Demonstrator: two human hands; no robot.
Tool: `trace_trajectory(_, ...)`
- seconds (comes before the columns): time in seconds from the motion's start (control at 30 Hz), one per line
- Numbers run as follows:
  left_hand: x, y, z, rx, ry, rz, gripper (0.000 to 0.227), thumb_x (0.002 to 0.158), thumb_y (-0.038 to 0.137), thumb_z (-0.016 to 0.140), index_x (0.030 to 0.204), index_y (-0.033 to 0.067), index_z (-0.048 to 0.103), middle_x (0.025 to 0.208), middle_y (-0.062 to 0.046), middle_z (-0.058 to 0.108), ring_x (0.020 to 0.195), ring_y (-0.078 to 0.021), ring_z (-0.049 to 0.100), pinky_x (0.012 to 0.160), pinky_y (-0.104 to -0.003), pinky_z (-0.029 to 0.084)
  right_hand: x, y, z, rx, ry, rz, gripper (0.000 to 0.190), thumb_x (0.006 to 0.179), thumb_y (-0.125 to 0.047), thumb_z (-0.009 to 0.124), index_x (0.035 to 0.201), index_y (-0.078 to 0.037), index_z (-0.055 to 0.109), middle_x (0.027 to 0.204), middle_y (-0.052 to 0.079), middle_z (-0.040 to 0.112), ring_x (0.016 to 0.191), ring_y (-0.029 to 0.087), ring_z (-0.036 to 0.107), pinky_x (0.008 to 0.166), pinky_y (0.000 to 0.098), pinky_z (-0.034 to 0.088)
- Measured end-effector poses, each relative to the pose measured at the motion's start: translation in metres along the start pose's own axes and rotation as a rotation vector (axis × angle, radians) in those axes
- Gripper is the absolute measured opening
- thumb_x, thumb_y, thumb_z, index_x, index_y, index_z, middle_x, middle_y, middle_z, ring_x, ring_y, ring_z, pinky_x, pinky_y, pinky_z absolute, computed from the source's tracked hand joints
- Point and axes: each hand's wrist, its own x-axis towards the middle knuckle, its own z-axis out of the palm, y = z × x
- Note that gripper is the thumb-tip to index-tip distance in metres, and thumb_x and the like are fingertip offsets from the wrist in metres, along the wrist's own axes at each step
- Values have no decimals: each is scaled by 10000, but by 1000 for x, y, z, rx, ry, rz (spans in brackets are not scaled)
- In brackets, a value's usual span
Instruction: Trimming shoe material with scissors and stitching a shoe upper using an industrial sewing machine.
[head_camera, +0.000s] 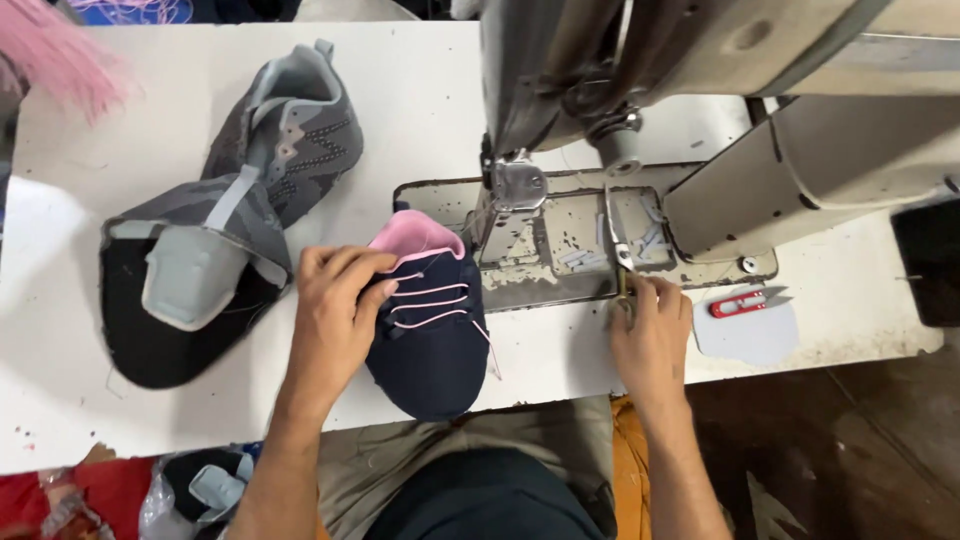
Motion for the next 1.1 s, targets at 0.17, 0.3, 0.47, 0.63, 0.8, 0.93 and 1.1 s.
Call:
trace_trajectory(0.17, 5, -2, 0, -100, -84, -22, 212, 849, 41, 718, 1061, 39, 710, 1112, -64, 707, 1084, -321, 528, 976, -405, 438, -10, -70, -8, 702, -474, 323, 391, 985, -346, 548, 1269, -89, 627, 1183, 66, 704, 1038, 205, 668, 766, 362, 583)
trace_trajectory(0.3, 4, -2, 6, -159, -114, -55, 215, 831, 24, 709, 1045, 34, 692, 1125, -57, 702, 1083, -309, 532, 983, -402, 444, -39, -56, 71, 973, -551, 315, 459, 1062, -437, 508, 1293, -61, 636, 1087, 142, 727, 1008, 247, 689, 924, 343, 539)
trace_trajectory(0.47, -8, 21, 3, -147, -30, -87, 290, 886, 34, 700, 1174, 26, 667, 1269, -106, 631, 1195, -325, 537, 1038, -411, 436, -30, -96, 55, 2064, -843, 1261, 472, 900, -418, 617, 1231, -82, 646, 1165, 106, 736, 1013, 243, 730, 894, 405, 598)
trace_trajectory(0.63, -25, 64, -5, -28, -28, 110, 348, 850, 91, 695, 1196, 57, 697, 1291, -121, 597, 1219, -330, 553, 1023, -452, 428, -40, -94, 71, 2067, -768, 956, 368, 979, -264, 701, 1268, -43, 644, 1174, 96, 723, 1047, 202, 707, 947, 376, 582)
trace_trajectory(0.8, -43, 66, 7, 65, -189, 346, 327, 813, 129, 641, 1126, 87, 725, 1240, -108, 634, 1127, -296, 589, 936, -420, 482, -43, -90, 78, 2143, -749, 936, 237, 1023, -228, 702, 1200, -78, 652, 1097, 42, 720, 972, 168, 699, 863, 349, 571)
trace_trajectory(0.93, -48, 60, 19, 113, -189, 475, 246, 839, 150, 620, 1036, 25, 698, 1184, -122, 640, 1067, -274, 604, 911, -384, 523, -23, -100, 59, 2101, -777, 1142, 301, 938, -335, 674, 1114, -92, 683, 1010, 60, 738, 882, 197, 710, 775, 357, 585)
trace_trajectory(1.1, -52, 73, 25, 102, -151, 571, 214, 853, 156, 622, 988, -1, 677, 1061, -115, 640, 1044, -266, 618, 883, -368, 522, -34, -68, 94, 2059, -896, 1172, 279, 997, -304, 695, 1127, -59, 669, 1030, 77, 720, 927, 196, 695, 858, 359, 578)
